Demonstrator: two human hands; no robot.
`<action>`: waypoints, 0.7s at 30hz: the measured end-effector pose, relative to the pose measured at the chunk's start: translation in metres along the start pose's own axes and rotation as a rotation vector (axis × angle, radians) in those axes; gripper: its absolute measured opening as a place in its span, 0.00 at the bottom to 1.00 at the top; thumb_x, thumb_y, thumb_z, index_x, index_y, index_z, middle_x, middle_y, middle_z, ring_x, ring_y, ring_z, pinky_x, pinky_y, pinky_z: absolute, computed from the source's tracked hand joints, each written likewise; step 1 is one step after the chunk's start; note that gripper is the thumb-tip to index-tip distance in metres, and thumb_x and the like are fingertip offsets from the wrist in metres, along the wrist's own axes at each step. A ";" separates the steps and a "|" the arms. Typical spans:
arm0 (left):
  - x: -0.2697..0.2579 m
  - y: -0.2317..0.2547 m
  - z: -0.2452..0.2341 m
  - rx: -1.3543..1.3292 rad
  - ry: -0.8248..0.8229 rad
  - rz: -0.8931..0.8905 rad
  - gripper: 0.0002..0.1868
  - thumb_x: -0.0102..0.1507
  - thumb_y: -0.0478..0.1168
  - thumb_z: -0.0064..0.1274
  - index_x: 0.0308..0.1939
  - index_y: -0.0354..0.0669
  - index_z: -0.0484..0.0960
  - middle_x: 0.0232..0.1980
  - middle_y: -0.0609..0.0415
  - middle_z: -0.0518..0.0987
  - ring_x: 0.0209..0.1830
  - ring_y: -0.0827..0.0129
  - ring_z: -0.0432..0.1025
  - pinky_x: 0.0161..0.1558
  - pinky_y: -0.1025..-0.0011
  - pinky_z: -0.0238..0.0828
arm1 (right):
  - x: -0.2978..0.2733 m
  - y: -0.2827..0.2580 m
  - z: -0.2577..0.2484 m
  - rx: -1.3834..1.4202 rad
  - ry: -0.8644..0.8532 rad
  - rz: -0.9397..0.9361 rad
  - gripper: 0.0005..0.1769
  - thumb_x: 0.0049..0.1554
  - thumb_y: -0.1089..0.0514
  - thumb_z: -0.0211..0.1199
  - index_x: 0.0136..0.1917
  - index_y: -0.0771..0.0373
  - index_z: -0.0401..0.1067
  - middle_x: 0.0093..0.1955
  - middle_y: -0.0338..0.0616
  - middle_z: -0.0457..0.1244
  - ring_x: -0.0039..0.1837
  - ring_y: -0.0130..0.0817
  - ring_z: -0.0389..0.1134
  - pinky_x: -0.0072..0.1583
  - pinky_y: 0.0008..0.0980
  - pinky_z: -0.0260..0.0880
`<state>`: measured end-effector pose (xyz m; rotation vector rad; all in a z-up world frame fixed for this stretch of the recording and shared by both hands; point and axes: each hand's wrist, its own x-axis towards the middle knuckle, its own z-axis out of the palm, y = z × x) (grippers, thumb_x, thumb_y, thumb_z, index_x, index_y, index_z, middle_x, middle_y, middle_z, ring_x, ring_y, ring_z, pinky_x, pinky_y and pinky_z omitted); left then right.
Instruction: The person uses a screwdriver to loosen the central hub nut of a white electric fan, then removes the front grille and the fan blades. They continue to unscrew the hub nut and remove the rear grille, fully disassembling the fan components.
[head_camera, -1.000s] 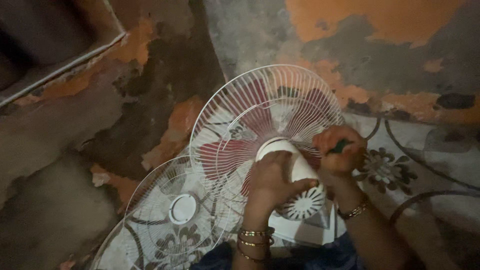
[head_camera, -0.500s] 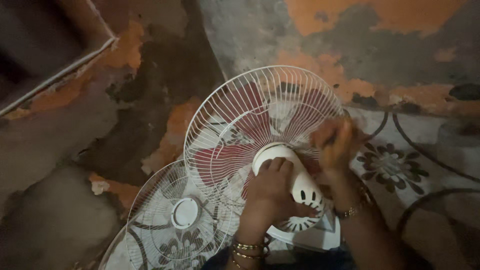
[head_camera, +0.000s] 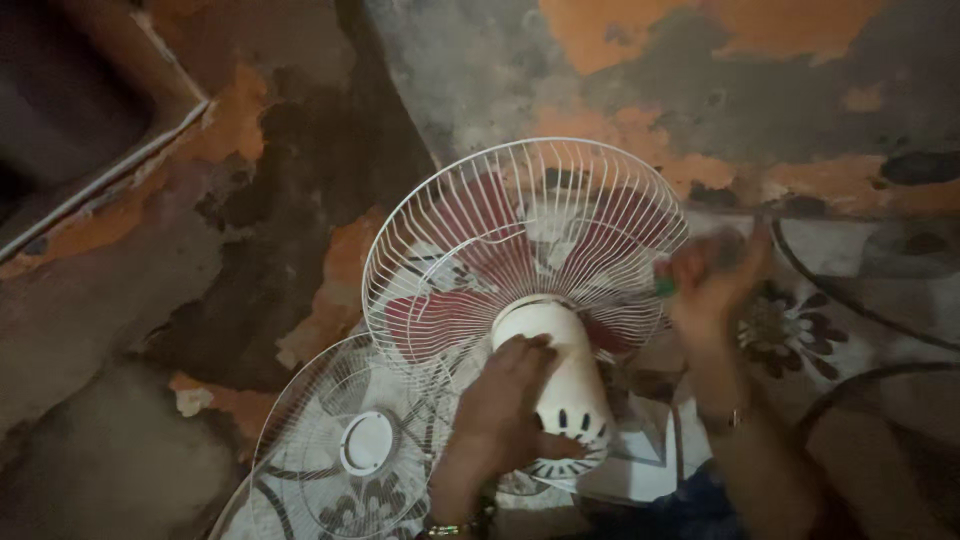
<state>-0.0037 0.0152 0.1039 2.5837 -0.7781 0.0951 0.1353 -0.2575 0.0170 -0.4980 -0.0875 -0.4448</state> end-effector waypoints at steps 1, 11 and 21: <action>-0.001 -0.002 -0.003 0.009 0.016 0.057 0.59 0.37 0.57 0.79 0.68 0.41 0.71 0.72 0.45 0.68 0.74 0.47 0.58 0.66 0.55 0.62 | -0.028 0.002 -0.016 0.095 -0.222 -0.108 0.35 0.69 0.27 0.46 0.36 0.56 0.62 0.30 0.40 0.54 0.34 0.36 0.53 0.48 0.45 0.64; -0.019 -0.010 -0.020 -0.274 0.088 -0.139 0.55 0.36 0.50 0.79 0.67 0.48 0.75 0.76 0.38 0.58 0.74 0.42 0.60 0.62 0.56 0.72 | -0.104 0.010 -0.063 -0.091 -0.391 -0.330 0.31 0.71 0.32 0.50 0.40 0.58 0.63 0.31 0.40 0.55 0.33 0.33 0.56 0.44 0.43 0.63; -0.035 -0.046 0.067 -1.425 0.377 -0.570 0.50 0.56 0.70 0.49 0.75 0.47 0.61 0.66 0.38 0.75 0.63 0.50 0.75 0.58 0.54 0.77 | -0.092 0.022 -0.038 -0.258 -0.219 -0.321 0.29 0.72 0.34 0.50 0.39 0.57 0.58 0.31 0.42 0.54 0.33 0.36 0.54 0.42 0.44 0.61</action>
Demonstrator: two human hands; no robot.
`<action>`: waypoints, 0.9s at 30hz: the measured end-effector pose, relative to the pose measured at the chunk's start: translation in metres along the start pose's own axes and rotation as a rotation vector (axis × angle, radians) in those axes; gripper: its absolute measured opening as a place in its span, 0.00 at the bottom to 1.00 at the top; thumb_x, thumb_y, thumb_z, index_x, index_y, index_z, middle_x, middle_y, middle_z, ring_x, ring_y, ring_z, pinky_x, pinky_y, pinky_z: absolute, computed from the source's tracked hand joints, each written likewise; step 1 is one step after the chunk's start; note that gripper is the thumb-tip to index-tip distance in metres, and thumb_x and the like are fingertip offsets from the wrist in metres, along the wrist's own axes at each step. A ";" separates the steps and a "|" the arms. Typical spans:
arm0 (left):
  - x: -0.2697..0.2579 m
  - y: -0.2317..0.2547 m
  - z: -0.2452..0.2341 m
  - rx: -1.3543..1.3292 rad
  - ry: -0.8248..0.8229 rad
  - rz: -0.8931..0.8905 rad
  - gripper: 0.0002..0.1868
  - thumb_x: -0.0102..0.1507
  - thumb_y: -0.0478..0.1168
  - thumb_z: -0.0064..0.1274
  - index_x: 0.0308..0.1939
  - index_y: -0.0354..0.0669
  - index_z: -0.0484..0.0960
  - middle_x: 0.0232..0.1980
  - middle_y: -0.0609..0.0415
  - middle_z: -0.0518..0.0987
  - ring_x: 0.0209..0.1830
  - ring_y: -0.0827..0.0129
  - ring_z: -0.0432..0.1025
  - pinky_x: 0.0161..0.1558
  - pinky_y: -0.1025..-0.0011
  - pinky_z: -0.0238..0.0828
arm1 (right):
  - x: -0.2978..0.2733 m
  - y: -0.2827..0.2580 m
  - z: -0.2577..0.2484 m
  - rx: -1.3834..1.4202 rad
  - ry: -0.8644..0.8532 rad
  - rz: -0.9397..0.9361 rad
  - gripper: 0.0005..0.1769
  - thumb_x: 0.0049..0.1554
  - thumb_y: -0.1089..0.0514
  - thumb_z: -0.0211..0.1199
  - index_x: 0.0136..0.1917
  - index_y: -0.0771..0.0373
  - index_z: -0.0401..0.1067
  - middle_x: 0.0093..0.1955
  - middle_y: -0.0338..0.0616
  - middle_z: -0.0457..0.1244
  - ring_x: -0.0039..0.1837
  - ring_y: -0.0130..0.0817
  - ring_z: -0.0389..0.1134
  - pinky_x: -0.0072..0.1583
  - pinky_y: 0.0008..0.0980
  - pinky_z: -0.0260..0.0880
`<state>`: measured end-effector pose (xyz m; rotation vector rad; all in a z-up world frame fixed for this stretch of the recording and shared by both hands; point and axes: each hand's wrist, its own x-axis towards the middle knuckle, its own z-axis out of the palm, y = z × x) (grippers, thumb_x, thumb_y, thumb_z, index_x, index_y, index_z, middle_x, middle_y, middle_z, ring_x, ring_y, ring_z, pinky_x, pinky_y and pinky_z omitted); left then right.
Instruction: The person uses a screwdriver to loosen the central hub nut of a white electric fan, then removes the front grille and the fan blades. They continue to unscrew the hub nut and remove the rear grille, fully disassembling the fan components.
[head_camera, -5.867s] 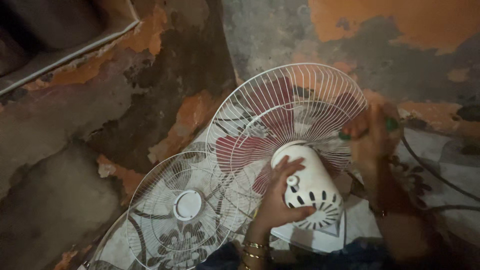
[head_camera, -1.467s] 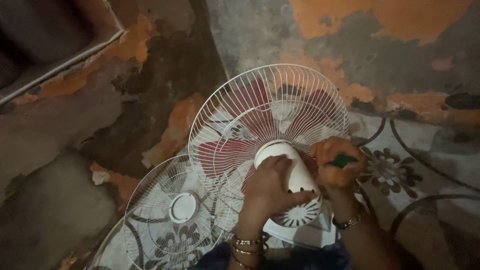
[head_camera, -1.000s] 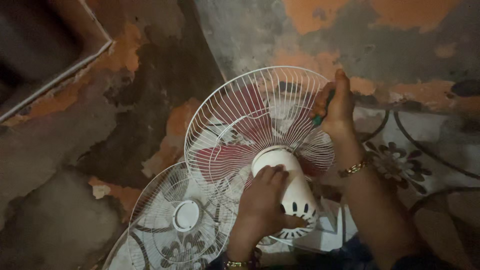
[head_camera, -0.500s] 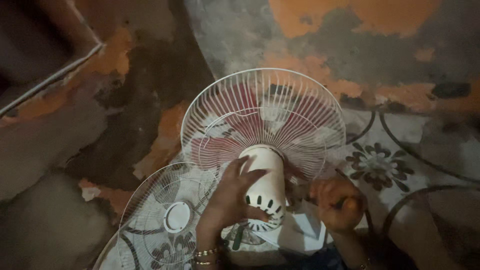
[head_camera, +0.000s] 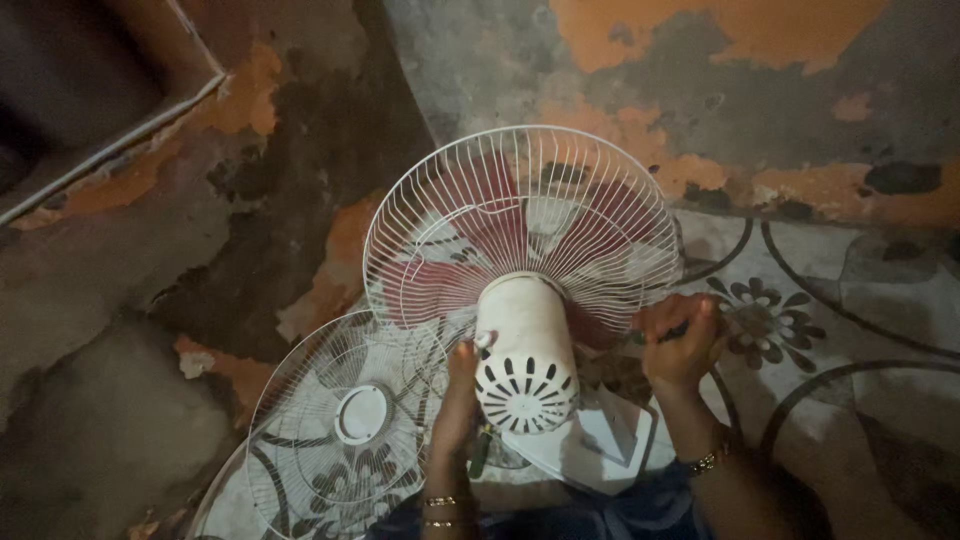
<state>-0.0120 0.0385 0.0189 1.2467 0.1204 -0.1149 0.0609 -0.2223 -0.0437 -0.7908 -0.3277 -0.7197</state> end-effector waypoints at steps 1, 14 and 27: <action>0.000 -0.007 0.000 -0.233 -0.078 -0.123 0.50 0.57 0.75 0.41 0.74 0.48 0.65 0.65 0.38 0.78 0.62 0.50 0.77 0.57 0.53 0.78 | -0.004 -0.001 0.000 0.023 0.002 0.003 0.29 0.72 0.35 0.50 0.39 0.57 0.58 0.32 0.42 0.54 0.33 0.36 0.54 0.42 0.43 0.61; -0.014 -0.022 0.046 -0.932 -0.142 -0.276 0.33 0.64 0.63 0.42 0.62 0.47 0.79 0.60 0.49 0.81 0.57 0.53 0.76 0.59 0.50 0.74 | -0.039 0.001 0.005 0.012 -0.293 -0.247 0.24 0.70 0.41 0.50 0.39 0.59 0.61 0.34 0.42 0.55 0.35 0.35 0.56 0.43 0.42 0.65; -0.012 -0.015 0.032 -0.488 0.261 0.244 0.34 0.66 0.60 0.36 0.71 0.46 0.65 0.62 0.40 0.79 0.59 0.49 0.76 0.60 0.51 0.73 | 0.002 -0.010 -0.033 0.057 -0.006 -0.131 0.26 0.72 0.43 0.56 0.36 0.58 0.62 0.29 0.39 0.54 0.29 0.29 0.52 0.36 0.36 0.60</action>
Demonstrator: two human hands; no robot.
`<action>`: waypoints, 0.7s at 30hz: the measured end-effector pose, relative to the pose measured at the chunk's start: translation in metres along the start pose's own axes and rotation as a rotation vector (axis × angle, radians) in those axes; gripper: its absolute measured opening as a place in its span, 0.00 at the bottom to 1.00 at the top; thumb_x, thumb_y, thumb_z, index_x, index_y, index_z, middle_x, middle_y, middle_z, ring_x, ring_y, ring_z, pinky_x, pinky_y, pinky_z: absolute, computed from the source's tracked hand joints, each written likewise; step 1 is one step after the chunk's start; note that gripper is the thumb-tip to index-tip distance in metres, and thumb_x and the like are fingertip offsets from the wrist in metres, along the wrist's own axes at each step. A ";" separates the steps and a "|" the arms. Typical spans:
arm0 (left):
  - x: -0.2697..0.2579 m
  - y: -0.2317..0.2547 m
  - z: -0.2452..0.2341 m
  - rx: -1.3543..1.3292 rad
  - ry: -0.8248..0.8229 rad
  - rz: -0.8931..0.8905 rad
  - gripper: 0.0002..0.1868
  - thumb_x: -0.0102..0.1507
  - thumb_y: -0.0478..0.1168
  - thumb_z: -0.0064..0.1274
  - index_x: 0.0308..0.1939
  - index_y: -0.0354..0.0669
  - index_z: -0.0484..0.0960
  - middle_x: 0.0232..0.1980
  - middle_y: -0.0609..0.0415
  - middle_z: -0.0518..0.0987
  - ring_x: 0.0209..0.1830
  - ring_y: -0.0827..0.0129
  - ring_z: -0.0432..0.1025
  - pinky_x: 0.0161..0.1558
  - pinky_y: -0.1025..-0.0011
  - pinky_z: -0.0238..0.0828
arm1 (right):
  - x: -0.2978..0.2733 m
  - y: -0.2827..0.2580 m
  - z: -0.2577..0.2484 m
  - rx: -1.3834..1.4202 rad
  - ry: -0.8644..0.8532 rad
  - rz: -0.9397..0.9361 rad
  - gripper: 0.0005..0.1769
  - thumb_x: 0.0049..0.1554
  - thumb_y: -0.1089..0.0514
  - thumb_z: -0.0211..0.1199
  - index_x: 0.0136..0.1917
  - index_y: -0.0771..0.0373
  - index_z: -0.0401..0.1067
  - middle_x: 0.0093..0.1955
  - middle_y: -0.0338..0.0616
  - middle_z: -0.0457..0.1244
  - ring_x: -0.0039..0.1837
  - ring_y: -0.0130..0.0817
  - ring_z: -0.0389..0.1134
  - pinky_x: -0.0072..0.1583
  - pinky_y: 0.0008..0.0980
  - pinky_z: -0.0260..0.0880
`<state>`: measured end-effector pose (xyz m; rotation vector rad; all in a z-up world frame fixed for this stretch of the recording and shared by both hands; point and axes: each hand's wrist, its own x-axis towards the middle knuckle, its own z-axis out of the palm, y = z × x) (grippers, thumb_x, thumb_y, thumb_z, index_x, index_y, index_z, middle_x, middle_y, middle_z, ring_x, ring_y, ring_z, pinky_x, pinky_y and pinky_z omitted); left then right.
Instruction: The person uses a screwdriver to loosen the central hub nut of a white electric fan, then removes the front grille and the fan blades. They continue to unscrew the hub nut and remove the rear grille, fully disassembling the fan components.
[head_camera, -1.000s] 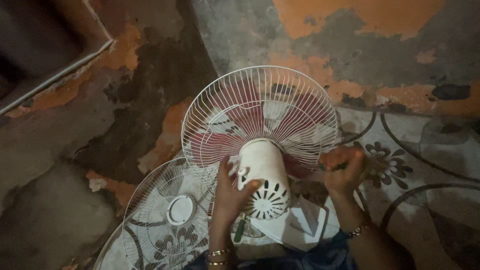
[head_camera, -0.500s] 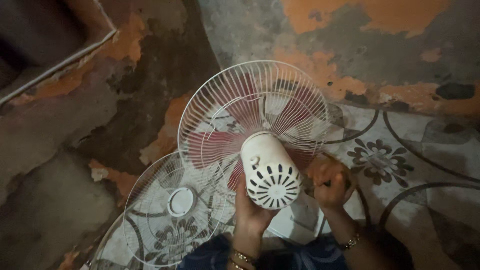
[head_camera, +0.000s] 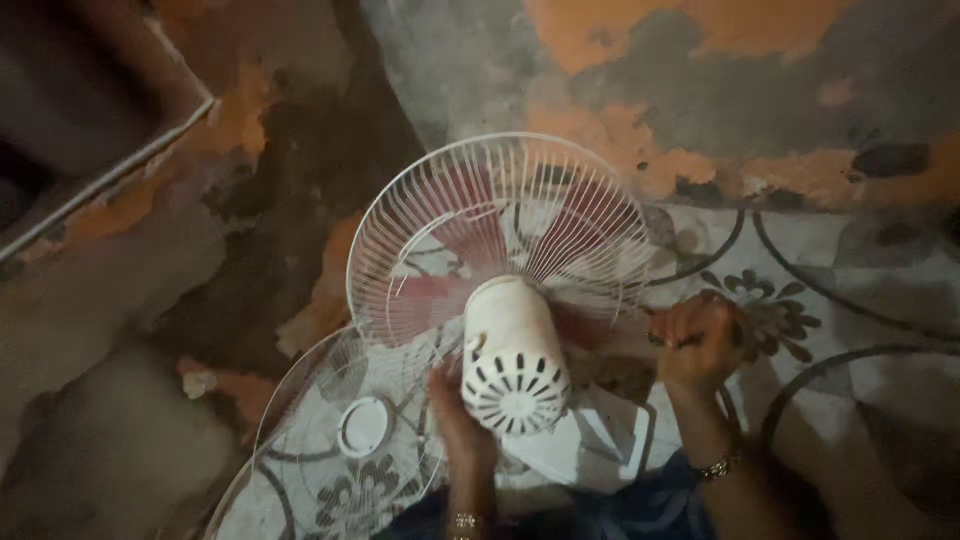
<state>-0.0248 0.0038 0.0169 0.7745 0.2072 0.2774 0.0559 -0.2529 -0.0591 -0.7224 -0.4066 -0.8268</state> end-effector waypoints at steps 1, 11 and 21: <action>-0.003 0.010 0.010 0.006 -0.002 0.096 0.36 0.66 0.63 0.35 0.72 0.47 0.62 0.64 0.38 0.78 0.61 0.48 0.75 0.61 0.53 0.72 | 0.003 0.005 0.001 0.104 -0.041 -0.045 0.26 0.70 0.38 0.54 0.39 0.58 0.64 0.31 0.40 0.56 0.31 0.30 0.53 0.38 0.35 0.61; -0.060 0.003 0.083 2.023 -0.026 0.709 0.64 0.38 0.69 0.73 0.71 0.48 0.65 0.76 0.34 0.58 0.78 0.29 0.47 0.58 0.20 0.45 | -0.027 0.049 0.034 0.263 -0.087 -0.043 0.33 0.63 0.27 0.55 0.40 0.60 0.65 0.35 0.44 0.57 0.35 0.36 0.56 0.41 0.42 0.60; -0.045 -0.008 0.033 1.552 0.012 1.092 0.50 0.36 0.46 0.71 0.62 0.43 0.69 0.65 0.32 0.62 0.63 0.33 0.60 0.57 0.39 0.61 | -0.001 0.044 0.062 0.262 -0.038 -0.027 0.34 0.65 0.28 0.52 0.35 0.59 0.62 0.30 0.42 0.55 0.31 0.37 0.54 0.38 0.42 0.59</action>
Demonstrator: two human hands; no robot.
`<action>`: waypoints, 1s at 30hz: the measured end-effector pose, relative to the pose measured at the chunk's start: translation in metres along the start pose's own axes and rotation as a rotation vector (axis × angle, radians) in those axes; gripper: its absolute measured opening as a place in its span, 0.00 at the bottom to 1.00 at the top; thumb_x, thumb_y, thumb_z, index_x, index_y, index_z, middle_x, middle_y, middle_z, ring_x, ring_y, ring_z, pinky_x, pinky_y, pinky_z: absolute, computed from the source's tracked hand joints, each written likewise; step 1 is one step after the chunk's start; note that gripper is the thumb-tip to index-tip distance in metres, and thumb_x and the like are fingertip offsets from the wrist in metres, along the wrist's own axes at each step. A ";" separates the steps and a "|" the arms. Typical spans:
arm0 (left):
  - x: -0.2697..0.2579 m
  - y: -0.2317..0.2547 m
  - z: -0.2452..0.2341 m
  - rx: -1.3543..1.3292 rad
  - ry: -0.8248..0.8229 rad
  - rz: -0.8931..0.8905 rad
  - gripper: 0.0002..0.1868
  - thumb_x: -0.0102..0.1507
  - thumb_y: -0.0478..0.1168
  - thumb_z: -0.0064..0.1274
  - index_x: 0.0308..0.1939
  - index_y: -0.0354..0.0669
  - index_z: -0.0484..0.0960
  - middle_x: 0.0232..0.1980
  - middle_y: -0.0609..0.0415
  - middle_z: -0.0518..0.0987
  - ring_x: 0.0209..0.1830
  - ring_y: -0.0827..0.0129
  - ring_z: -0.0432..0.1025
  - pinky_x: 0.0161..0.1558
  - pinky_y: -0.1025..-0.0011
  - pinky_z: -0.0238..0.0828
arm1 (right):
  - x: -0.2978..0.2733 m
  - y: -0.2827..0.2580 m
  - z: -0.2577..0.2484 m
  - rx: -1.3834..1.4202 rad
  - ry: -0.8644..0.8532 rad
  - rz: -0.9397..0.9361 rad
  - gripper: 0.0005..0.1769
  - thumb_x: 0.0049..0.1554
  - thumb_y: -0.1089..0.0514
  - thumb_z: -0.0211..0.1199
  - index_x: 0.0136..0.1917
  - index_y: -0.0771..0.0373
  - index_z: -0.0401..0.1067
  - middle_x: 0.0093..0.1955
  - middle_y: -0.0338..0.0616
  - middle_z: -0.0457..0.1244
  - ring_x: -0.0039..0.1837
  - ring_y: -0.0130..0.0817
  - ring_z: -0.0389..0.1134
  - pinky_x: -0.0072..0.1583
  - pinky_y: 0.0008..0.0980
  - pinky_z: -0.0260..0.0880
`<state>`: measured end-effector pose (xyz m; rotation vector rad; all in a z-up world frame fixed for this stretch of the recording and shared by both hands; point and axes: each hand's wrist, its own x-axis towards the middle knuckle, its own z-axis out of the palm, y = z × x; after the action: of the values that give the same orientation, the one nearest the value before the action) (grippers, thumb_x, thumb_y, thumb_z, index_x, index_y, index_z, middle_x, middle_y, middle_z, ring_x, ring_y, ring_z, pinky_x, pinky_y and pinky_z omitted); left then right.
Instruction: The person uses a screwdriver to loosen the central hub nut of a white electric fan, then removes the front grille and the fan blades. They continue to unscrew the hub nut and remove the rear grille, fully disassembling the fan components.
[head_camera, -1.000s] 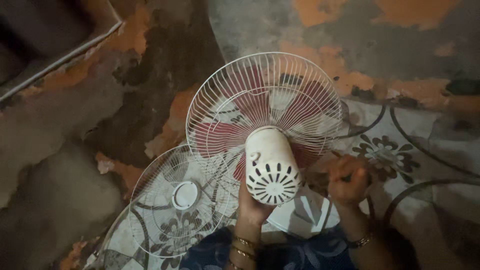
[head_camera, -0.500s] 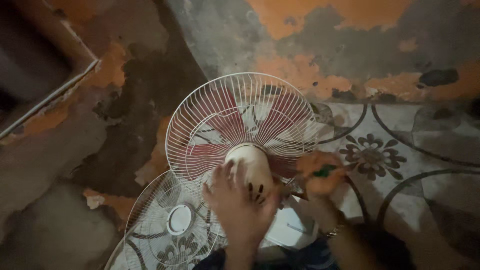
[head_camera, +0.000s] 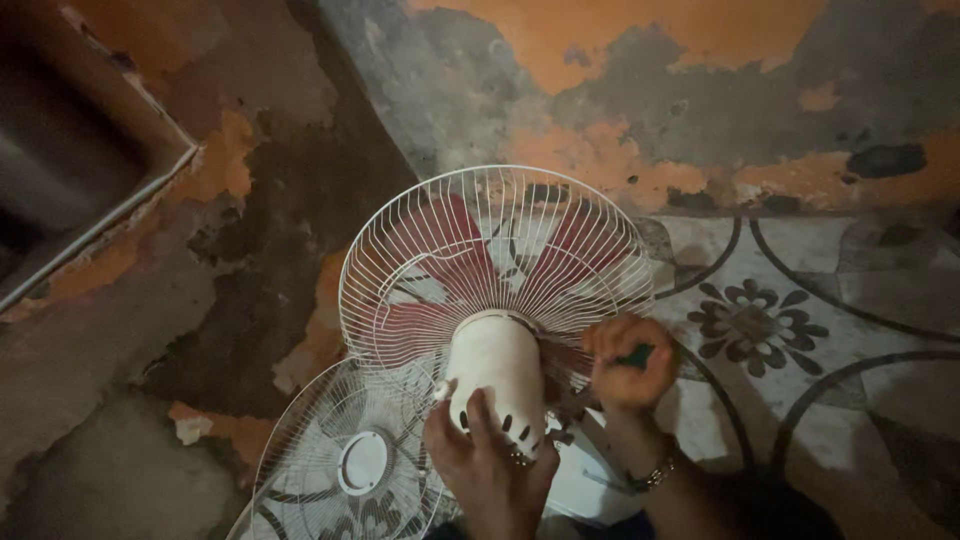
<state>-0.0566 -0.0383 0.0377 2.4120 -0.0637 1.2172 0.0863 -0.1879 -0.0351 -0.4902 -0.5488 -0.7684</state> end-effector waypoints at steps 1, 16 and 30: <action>-0.001 0.000 -0.003 -0.008 0.006 0.015 0.49 0.37 0.46 0.70 0.61 0.43 0.69 0.65 0.33 0.62 0.63 0.34 0.60 0.57 0.41 0.62 | 0.004 -0.002 -0.001 0.003 0.041 0.013 0.35 0.67 0.28 0.50 0.34 0.58 0.62 0.28 0.41 0.54 0.30 0.36 0.53 0.37 0.42 0.58; 0.006 -0.005 -0.015 -0.154 -0.151 -0.211 0.50 0.35 0.43 0.73 0.61 0.46 0.69 0.66 0.30 0.54 0.64 0.34 0.58 0.54 0.49 0.70 | 0.057 -0.013 -0.036 -0.034 0.452 0.441 0.32 0.69 0.32 0.43 0.31 0.53 0.57 0.26 0.38 0.52 0.25 0.31 0.46 0.33 0.37 0.51; -0.034 -0.009 0.031 -0.194 0.188 0.045 0.51 0.48 0.56 0.77 0.69 0.47 0.66 0.73 0.35 0.51 0.74 0.34 0.52 0.67 0.40 0.60 | 0.039 -0.062 -0.017 -0.185 0.034 0.034 0.36 0.74 0.28 0.43 0.38 0.57 0.62 0.29 0.41 0.56 0.27 0.32 0.52 0.36 0.39 0.59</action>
<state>-0.0520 -0.0473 -0.0075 2.1318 -0.1718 1.3851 0.0675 -0.2561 -0.0106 -0.6547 -0.4381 -0.7978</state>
